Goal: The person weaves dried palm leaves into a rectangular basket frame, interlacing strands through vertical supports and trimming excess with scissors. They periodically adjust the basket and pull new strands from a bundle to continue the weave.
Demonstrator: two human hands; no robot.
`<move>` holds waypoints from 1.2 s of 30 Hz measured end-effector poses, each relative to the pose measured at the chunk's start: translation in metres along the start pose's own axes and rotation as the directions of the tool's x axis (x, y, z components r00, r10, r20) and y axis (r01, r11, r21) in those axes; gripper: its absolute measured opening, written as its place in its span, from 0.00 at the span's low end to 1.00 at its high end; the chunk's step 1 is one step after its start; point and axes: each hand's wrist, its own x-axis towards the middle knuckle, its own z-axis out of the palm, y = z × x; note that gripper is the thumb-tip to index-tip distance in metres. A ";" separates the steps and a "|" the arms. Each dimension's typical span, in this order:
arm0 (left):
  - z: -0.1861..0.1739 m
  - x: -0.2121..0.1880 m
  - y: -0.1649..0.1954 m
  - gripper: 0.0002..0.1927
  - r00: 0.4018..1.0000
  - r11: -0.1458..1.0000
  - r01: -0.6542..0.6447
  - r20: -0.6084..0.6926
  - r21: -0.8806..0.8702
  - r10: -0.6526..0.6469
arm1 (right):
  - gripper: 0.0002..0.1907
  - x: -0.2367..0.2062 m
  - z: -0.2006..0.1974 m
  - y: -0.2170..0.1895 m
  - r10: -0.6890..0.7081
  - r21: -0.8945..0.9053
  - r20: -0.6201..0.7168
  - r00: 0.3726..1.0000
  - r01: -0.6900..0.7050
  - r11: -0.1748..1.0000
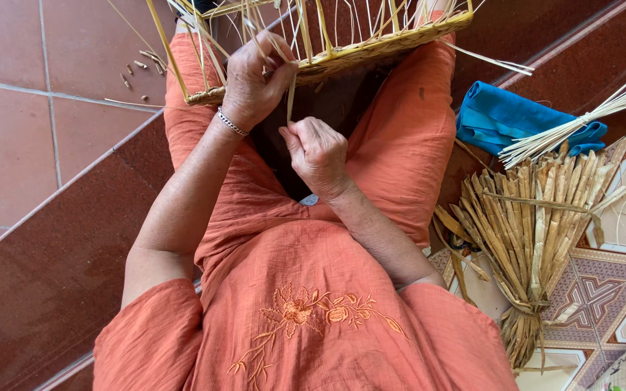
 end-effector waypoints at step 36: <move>-0.023 0.024 -0.002 0.24 0.983 0.988 -0.150 0.097 -0.042 0.154 | 0.19 -0.007 -0.099 0.017 0.271 0.745 0.063 0.960 -0.227 0.628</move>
